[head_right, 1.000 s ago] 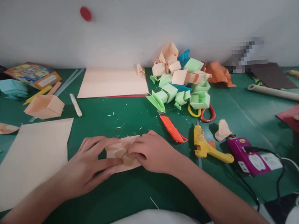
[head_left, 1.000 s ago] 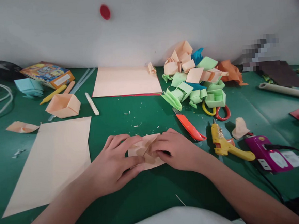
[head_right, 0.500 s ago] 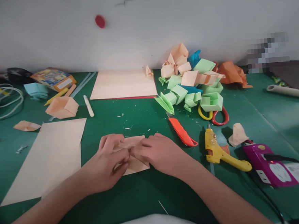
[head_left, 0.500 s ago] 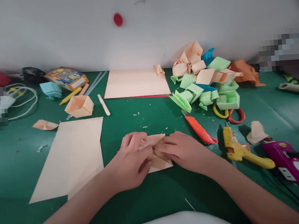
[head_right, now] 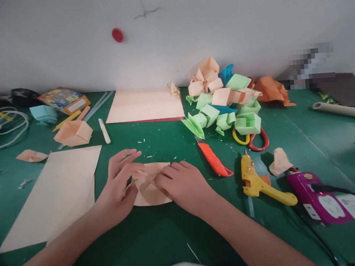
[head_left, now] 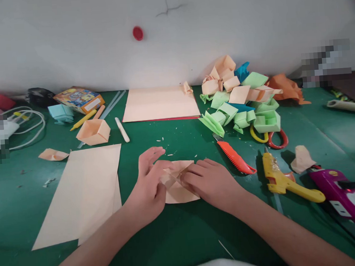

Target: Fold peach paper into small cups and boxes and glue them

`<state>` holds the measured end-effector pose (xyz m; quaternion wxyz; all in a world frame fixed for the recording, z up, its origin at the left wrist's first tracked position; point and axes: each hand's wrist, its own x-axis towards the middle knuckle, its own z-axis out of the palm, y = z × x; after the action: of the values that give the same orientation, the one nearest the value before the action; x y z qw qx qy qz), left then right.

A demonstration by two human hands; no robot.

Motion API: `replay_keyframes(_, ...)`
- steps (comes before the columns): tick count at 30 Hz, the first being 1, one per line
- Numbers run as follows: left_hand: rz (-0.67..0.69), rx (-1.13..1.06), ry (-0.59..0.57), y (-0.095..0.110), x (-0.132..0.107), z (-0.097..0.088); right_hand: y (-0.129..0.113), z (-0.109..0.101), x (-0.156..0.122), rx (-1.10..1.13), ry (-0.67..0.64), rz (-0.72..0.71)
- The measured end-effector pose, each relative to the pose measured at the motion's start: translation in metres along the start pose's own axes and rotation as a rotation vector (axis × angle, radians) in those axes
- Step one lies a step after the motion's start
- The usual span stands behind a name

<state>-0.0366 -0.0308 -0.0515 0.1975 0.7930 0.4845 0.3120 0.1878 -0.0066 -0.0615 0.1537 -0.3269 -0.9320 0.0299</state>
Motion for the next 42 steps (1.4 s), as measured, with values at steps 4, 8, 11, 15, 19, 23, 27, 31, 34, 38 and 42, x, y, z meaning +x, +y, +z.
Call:
replay_keyframes(4,-0.078,-0.079,0.047,-0.005,0.000,-0.008,0.005,-0.009,-0.002,0.057,0.019,0.007)
replay_keyframes(8,-0.075,0.027,0.007,-0.017,-0.003,-0.014,0.014,-0.024,-0.008,0.190,0.044,0.060)
replay_keyframes(11,0.017,0.252,-0.064,-0.023,-0.004,-0.014,0.020,-0.033,-0.015,0.249,0.055,0.098)
replay_keyframes(15,0.057,0.418,-0.085,-0.021,-0.004,-0.013,0.029,-0.044,-0.026,0.320,0.092,0.086)
replay_keyframes(19,0.074,0.434,-0.069,-0.017,-0.003,-0.014,0.041,-0.054,-0.037,0.311,0.074,0.077)
replay_keyframes(23,0.054,0.429,-0.066,-0.017,-0.004,-0.012,0.049,-0.061,-0.042,0.322,-0.108,0.068)
replay_keyframes(27,0.056,0.401,-0.084,-0.019,-0.005,-0.009,0.045,-0.057,-0.037,0.322,-0.258,0.083)
replay_keyframes(31,0.038,0.289,-0.078,-0.016,-0.003,-0.006,0.027,-0.037,-0.025,0.099,-0.094,0.235)
replay_keyframes(34,0.034,0.160,-0.024,-0.012,-0.002,-0.005,0.017,-0.023,-0.014,0.039,0.082,0.332)
replay_keyframes(38,-0.010,-0.013,-0.029,-0.009,-0.003,-0.006,0.018,-0.019,-0.008,0.113,0.024,0.389)
replay_keyframes(42,-0.123,-0.105,-0.005,-0.007,-0.003,-0.007,0.024,-0.028,-0.009,0.286,-0.048,0.451)
